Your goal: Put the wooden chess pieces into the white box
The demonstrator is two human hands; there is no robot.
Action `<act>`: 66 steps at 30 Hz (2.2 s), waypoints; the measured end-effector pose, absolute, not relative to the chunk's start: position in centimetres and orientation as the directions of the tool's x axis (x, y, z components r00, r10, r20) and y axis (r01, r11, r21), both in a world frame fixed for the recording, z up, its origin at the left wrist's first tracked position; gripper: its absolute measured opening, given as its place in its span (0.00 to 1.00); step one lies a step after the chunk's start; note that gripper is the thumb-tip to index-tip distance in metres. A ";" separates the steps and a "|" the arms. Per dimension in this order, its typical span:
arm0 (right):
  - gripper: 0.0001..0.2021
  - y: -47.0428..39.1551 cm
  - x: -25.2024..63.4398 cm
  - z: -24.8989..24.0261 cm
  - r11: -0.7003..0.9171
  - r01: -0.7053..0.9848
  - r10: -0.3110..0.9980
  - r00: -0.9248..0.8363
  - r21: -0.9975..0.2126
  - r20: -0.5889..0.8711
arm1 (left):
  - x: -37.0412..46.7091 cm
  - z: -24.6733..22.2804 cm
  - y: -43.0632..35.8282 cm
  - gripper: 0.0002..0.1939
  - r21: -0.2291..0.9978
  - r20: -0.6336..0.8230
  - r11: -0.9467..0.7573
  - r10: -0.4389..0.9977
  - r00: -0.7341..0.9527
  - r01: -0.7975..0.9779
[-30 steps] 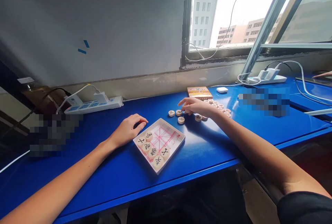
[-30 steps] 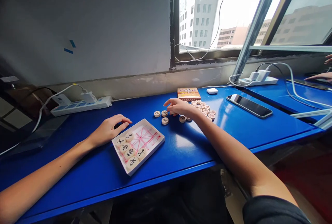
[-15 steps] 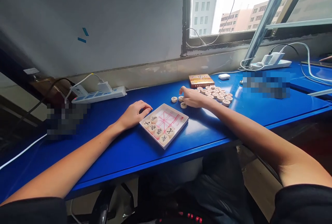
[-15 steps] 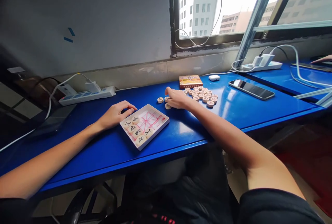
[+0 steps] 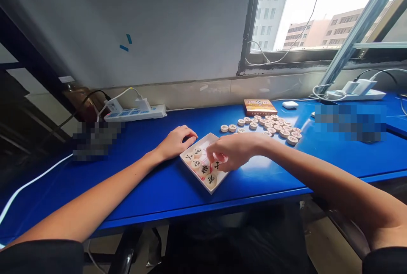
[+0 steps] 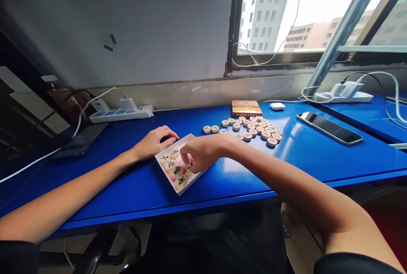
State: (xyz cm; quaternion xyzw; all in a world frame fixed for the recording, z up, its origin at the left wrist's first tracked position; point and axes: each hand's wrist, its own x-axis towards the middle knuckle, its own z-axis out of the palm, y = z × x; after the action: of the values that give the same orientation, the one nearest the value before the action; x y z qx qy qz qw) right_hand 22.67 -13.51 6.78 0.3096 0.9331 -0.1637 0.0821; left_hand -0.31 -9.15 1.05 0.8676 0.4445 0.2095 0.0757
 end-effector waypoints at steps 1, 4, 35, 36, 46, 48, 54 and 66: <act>0.16 -13.2 22.5 6.8 0.766 0.605 0.555 -0.793 -0.219 -0.250 | -0.3 1.0 -9.1 0.15 0.319 0.294 -0.590 0.805 0.515 0.742; 0.17 -12.5 22.0 6.3 0.818 0.546 0.530 -0.838 -0.179 -0.130 | -0.4 0.9 -9.0 0.15 0.321 0.288 -0.588 0.807 0.515 0.743; 0.13 -6.4 26.9 1.7 0.564 0.810 0.775 -0.454 -0.158 0.439 | -0.7 1.0 -9.1 0.17 0.284 0.228 -0.608 0.794 0.564 0.741; 0.13 -6.5 26.7 1.8 0.574 0.803 0.765 -0.457 -0.158 0.454 | -0.7 1.0 -9.2 0.17 0.283 0.230 -0.609 0.793 0.564 0.741; 0.11 -12.2 21.2 2.7 0.895 0.433 0.439 -0.815 -0.106 0.378 | -0.6 1.0 -9.2 0.16 0.273 0.245 -0.620 0.784 0.570 0.736; 0.09 -12.6 20.8 2.5 0.891 0.431 0.453 -0.827 -0.142 0.332 | -0.6 1.0 -9.2 0.16 0.269 0.246 -0.620 0.784 0.570 0.737; 0.03 -12.1 21.1 1.9 0.881 0.456 0.471 -0.810 -0.129 0.351 | -0.8 0.9 -9.1 0.17 0.278 0.230 -0.612 0.791 0.567 0.740; 0.05 -8.4 27.3 3.7 0.666 0.675 0.705 -0.434 -0.316 0.561 | -0.3 1.8 -10.0 0.19 0.497 0.223 -0.610 0.777 0.588 0.617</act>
State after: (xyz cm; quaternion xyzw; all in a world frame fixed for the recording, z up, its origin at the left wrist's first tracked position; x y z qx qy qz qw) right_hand 27.28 -8.39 3.66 0.4078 0.8464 -0.0218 -0.3418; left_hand -0.34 -9.95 1.76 0.8713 0.4002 0.2140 0.1869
